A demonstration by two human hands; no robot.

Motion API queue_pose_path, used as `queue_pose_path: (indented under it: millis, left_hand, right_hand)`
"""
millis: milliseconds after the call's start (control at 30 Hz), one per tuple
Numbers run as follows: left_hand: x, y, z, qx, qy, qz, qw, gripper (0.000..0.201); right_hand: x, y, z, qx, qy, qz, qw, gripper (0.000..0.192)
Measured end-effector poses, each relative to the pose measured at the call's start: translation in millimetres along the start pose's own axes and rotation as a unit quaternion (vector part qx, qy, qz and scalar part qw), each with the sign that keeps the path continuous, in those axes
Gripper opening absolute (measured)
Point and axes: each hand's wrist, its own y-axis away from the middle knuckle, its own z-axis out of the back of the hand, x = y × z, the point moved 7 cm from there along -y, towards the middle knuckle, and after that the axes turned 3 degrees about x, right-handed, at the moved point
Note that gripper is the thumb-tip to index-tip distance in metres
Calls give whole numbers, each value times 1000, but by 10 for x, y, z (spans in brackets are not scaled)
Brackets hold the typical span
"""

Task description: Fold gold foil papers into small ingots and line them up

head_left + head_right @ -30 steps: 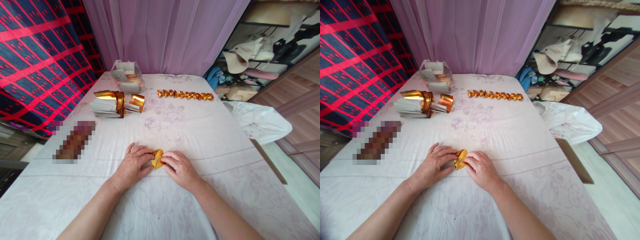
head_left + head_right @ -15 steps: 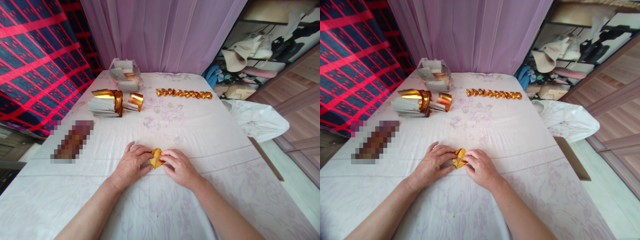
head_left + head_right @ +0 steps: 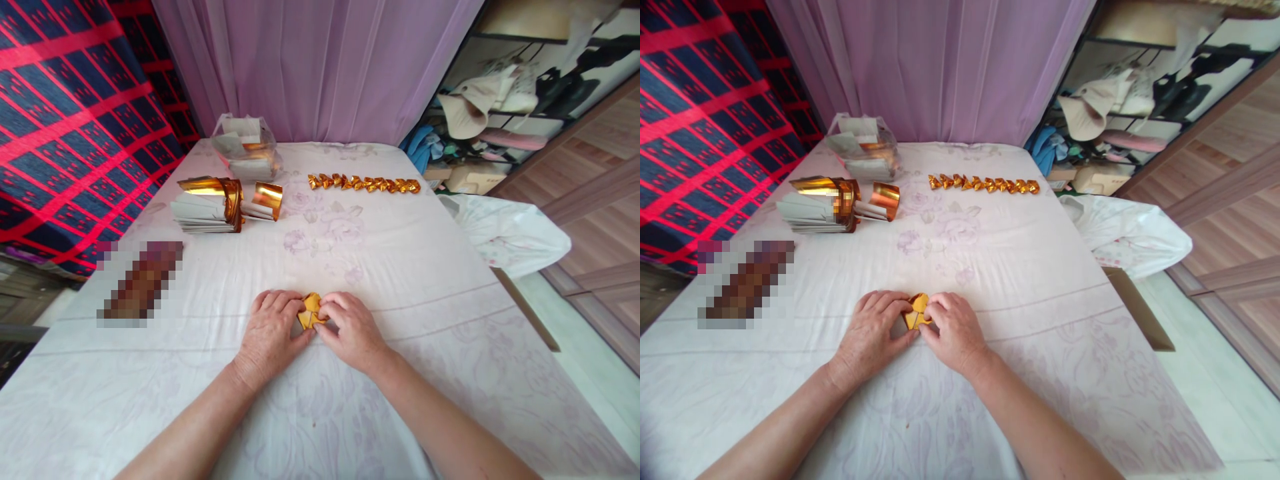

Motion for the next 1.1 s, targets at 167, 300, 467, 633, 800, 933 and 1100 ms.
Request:
queue_pose_path:
  millis: [167, 300, 467, 633, 800, 933, 1100]
  left_hand:
    - [17, 7, -7, -1, 2, -1, 1000, 19]
    - [22, 17, -10, 1, 7, 1, 1000, 21]
    - [26, 24, -6, 1, 13, 11, 1000, 18]
    - [28, 23, -19, -3, 4, 9, 1000, 22]
    - [37, 25, -21, -10, 0, 6, 1000, 23]
    - [69, 34, -10, 5, 7, -1, 1000, 19]
    - [102, 39, -12, 29, 17, -8, 999, 15]
  right_hand:
    - [-59, -13, -2, 15, -51, 6, 999, 22]
    - [-102, -20, 21, 31, -79, 9, 996, 24]
    - [-81, -20, 15, 35, -75, 10, 997, 23]
    - [-48, -18, -11, 10, -35, -2, 999, 15]
    - [-103, -26, -19, 19, -78, 4, 997, 20]
    - [-141, -12, -5, 27, -104, 23, 994, 28]
    - [-139, 5, -11, 21, -92, 29, 995, 28]
